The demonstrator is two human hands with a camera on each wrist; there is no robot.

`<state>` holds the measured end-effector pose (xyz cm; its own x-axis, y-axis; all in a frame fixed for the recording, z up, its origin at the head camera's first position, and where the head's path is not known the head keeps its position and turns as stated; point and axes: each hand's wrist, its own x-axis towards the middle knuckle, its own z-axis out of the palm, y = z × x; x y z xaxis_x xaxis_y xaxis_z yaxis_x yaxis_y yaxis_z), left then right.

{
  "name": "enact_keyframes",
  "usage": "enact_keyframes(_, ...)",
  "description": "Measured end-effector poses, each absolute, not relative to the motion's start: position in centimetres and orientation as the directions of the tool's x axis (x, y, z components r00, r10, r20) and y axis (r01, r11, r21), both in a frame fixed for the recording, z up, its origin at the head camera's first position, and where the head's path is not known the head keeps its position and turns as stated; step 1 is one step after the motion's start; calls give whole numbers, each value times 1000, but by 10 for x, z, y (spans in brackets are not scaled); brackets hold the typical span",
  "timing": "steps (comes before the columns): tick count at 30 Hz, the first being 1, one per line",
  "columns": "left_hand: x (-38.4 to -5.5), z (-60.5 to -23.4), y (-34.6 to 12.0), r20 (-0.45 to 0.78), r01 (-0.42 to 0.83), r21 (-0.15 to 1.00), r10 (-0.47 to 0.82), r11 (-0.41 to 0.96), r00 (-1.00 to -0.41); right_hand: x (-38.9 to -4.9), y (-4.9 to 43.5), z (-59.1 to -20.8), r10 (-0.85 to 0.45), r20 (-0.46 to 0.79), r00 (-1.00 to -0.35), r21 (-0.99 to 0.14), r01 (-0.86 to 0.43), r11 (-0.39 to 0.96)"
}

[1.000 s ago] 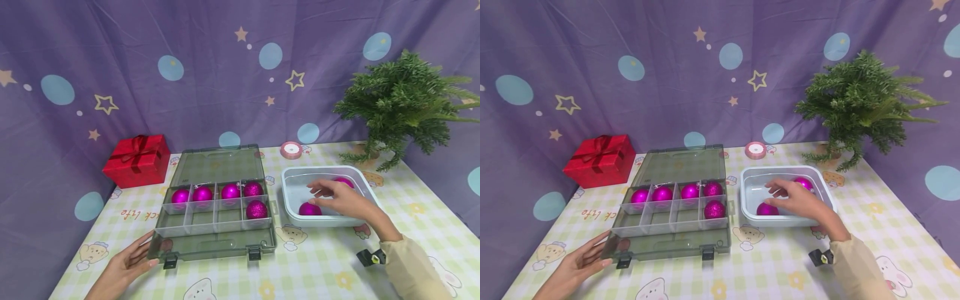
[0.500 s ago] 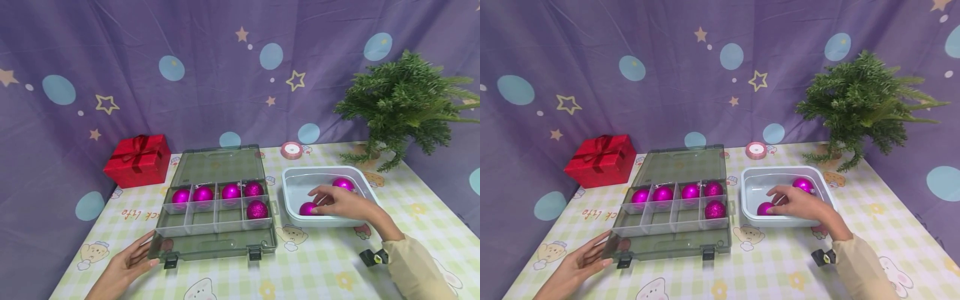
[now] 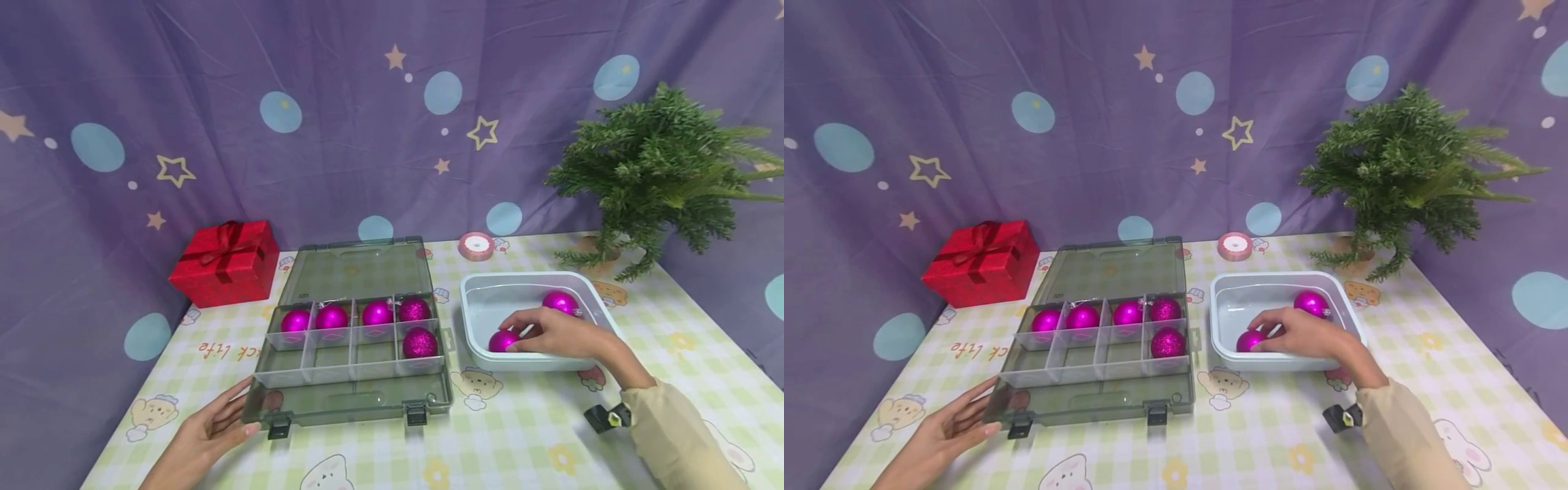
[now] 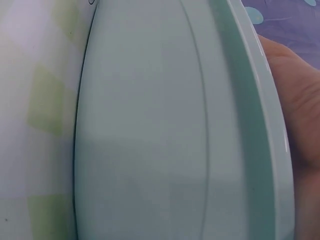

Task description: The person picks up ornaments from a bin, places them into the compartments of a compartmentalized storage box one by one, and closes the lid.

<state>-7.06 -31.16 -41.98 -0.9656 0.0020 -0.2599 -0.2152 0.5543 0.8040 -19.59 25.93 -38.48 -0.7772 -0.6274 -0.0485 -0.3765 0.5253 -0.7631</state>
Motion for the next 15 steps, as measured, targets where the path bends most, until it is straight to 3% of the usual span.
enact_keyframes(8,-70,-419,-311,-232,-179,824,34,537,-972,-196,262,-381,-590,50,-806,-712,-444,545)
enact_keyframes(15,-70,-419,-311,-230,-178,835,37,520,-972,-197,258,-374,-563,122,-817,-752,-446,485)
